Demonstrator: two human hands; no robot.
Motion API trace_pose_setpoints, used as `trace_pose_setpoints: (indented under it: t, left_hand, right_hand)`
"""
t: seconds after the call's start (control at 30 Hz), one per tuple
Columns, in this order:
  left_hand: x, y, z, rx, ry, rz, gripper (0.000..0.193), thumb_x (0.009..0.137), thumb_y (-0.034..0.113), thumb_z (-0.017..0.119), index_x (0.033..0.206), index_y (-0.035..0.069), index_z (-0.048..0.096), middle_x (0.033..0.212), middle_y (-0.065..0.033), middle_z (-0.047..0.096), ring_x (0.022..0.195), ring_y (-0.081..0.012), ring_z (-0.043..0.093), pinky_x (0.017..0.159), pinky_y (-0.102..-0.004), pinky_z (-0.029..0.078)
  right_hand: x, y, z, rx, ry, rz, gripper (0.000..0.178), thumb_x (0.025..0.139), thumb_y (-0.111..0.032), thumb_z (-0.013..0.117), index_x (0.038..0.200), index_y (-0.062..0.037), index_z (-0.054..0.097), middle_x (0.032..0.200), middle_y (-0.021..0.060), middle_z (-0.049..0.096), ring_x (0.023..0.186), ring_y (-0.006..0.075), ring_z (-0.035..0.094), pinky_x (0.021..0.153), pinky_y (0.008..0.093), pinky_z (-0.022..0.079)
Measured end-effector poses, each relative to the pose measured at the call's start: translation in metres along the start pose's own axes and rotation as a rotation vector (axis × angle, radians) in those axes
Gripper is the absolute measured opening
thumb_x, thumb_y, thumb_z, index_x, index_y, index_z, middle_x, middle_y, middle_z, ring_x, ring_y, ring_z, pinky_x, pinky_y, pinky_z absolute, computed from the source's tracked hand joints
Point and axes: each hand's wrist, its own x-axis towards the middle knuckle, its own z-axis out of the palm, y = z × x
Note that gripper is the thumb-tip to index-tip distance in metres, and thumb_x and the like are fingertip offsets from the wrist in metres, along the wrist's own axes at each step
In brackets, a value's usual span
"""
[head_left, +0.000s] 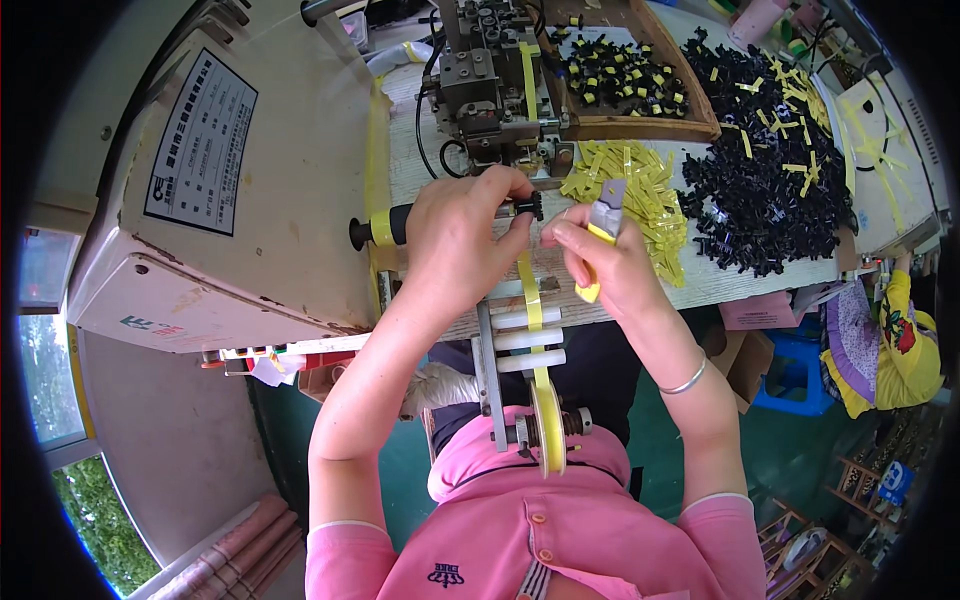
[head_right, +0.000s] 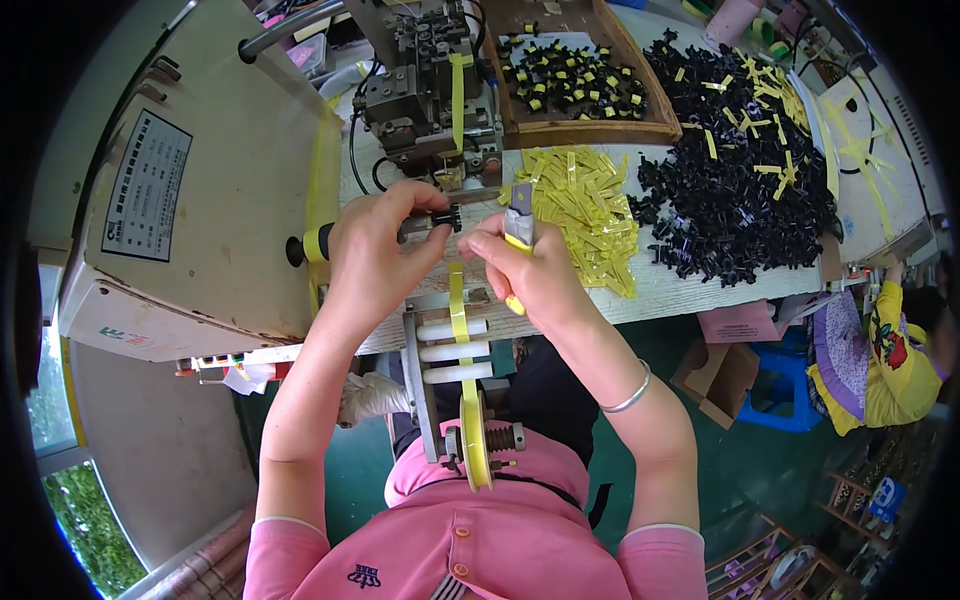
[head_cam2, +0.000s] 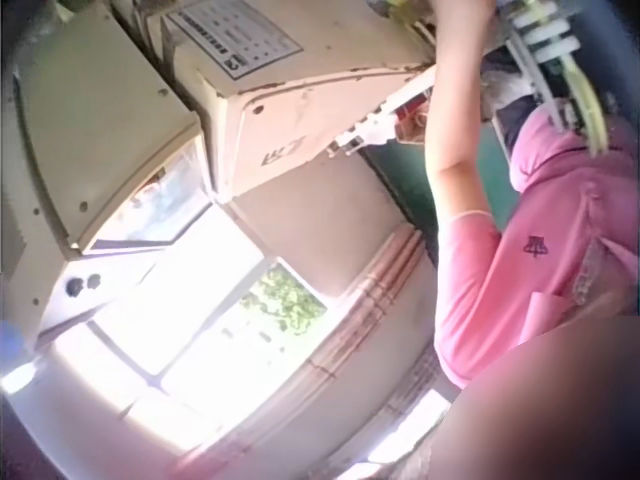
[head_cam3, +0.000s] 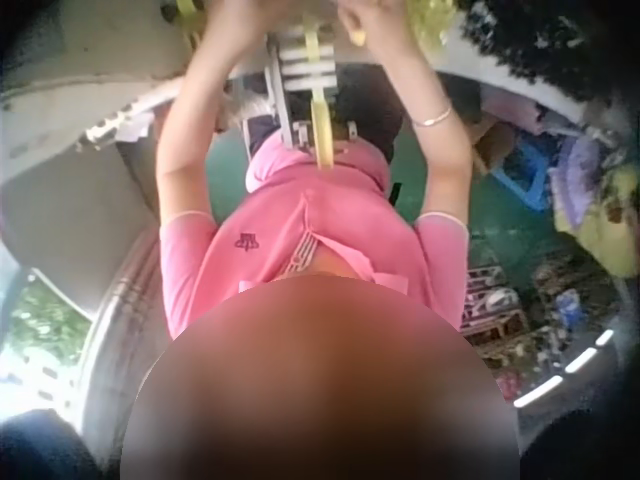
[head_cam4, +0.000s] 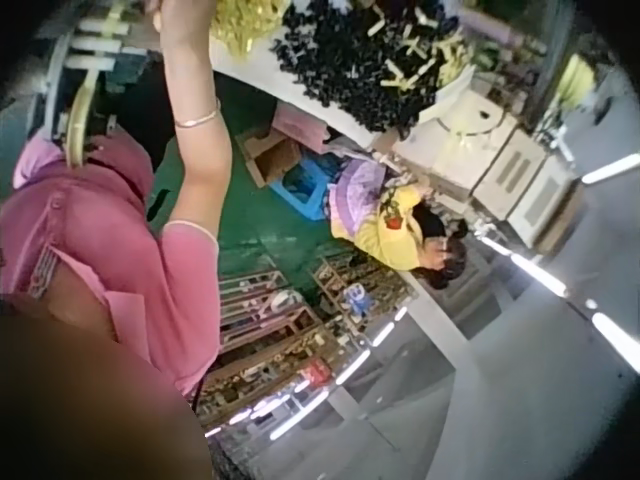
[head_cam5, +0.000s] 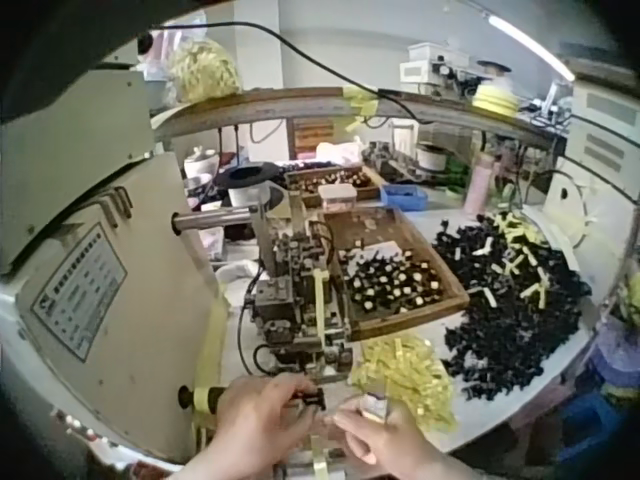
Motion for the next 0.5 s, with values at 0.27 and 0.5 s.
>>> trace_pose_setpoints:
  t: [0.27, 0.5]
  left_hand:
    - [0.001, 0.002, 0.002, -0.093, 0.041, -0.032, 0.012, 0.067, 0.007, 0.067, 0.076, 0.005, 0.06, 0.073, -0.0061, 0.063, 0.068, -0.0238, 0.061, 0.064, -0.0332, 0.045]
    - [0.005, 0.005, 0.005, -0.138, 0.079, -0.1, 0.01, 0.067, 0.001, 0.065, 0.075, -0.001, 0.059, 0.069, -0.0082, 0.061, 0.062, -0.0199, 0.06, 0.059, -0.0274, 0.047]
  right_hand:
    - [0.026, -0.018, 0.011, -0.573, 0.086, -0.526, 0.009, 0.085, -0.006, 0.056, 0.082, 0.0014, 0.061, 0.071, 0.0031, 0.058, 0.056, 0.005, 0.046, 0.051, 0.0213, 0.037]
    - [0.028, -0.022, 0.014, -0.737, 0.097, -0.602, 0.007, 0.083, -0.005, 0.057, 0.081, 0.0013, 0.061, 0.07, -0.0001, 0.056, 0.062, 0.0058, 0.046, 0.058, 0.0214, 0.039]
